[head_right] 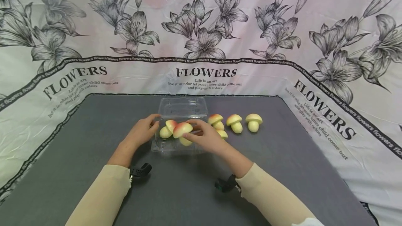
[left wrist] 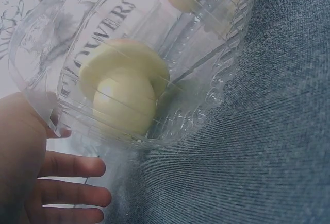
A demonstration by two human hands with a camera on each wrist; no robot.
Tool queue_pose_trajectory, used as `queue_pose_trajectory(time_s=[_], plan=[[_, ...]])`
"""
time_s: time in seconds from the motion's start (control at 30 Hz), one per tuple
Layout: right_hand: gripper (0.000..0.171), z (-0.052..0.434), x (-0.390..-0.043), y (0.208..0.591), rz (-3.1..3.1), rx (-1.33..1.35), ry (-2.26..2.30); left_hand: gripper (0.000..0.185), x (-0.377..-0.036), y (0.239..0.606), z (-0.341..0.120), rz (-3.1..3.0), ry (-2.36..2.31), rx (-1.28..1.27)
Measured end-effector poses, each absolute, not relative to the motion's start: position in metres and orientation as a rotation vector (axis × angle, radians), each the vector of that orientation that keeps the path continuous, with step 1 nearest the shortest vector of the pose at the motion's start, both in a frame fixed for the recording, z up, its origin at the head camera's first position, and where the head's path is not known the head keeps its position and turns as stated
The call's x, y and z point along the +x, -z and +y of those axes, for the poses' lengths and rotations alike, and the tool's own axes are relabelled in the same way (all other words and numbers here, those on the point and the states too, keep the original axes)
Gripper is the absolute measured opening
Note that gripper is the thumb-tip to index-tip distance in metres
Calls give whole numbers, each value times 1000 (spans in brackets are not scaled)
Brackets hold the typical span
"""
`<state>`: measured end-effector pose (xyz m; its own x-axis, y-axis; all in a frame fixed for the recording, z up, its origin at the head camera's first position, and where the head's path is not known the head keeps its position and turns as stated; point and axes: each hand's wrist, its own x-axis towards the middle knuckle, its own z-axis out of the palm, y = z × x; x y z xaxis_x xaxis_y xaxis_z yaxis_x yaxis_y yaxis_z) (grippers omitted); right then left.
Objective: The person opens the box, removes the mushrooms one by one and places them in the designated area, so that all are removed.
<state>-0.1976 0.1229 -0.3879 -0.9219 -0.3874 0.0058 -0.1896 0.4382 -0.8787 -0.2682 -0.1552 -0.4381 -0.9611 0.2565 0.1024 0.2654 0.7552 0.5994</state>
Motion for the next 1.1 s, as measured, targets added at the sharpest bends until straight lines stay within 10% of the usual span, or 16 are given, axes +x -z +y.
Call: queue_pose_trajectory(time_s=[1.1], plan=[[84, 269, -185, 378, 2606, 35, 1326, 47, -267, 438, -155, -2944, 1018, -429]])
